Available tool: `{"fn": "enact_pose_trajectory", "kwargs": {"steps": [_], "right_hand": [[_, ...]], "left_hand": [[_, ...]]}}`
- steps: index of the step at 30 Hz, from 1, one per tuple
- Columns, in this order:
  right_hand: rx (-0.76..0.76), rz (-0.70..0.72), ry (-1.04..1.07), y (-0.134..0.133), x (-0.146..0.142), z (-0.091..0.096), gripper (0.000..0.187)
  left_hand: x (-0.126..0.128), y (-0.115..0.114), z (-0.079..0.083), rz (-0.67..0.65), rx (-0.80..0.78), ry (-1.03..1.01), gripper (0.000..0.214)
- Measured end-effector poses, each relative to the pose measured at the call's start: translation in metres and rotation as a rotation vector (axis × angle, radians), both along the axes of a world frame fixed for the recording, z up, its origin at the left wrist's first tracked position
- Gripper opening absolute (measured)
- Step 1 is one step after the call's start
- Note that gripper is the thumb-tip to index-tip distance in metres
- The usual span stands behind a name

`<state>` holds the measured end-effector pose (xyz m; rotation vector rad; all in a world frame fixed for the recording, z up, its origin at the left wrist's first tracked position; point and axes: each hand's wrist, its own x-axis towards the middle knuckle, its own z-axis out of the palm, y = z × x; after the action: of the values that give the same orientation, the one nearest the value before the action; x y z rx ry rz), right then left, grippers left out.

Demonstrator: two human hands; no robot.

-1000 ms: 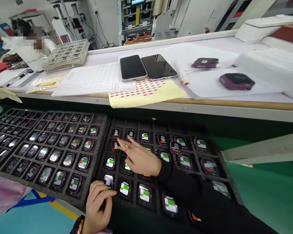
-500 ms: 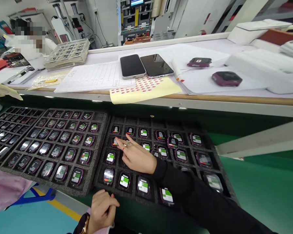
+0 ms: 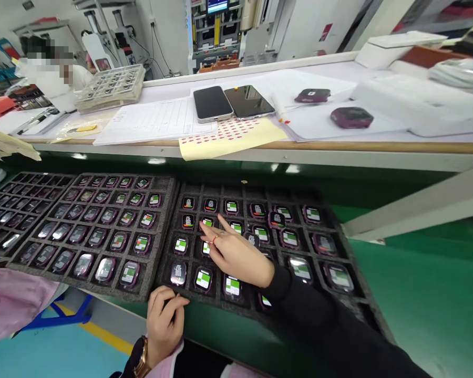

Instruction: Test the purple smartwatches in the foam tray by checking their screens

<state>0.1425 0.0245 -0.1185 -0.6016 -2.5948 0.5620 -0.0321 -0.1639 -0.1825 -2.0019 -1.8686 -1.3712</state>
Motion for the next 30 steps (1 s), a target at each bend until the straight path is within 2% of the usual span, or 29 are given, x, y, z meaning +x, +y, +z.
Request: {"fn": "enact_pose_trajectory", "kwargs": {"steps": [7,10,19,24,30], "right_hand": [[0.035,-0.058,-0.011,-0.006,0.01,-0.004,0.061],[0.064,-0.067,-0.047,-0.003,0.006,-0.004,0.066],[0.087,0.03,-0.144,0.013,-0.035,-0.019,0.084],[0.086,0.005,-0.146,0.025,-0.036,-0.017,0.084],[0.104,-0.041,-0.142,0.052,-0.043,-0.015,0.081]], "left_hand": [[0.002,0.0,-0.001,0.017,0.004,0.054,0.025],[0.002,0.001,-0.002,0.018,-0.004,0.063,0.025],[0.002,0.002,-0.002,0.03,-0.01,0.07,0.026],[0.001,0.002,-0.004,0.022,-0.011,0.063,0.025],[-0.002,0.001,-0.01,-0.003,-0.026,0.051,0.024]]}}
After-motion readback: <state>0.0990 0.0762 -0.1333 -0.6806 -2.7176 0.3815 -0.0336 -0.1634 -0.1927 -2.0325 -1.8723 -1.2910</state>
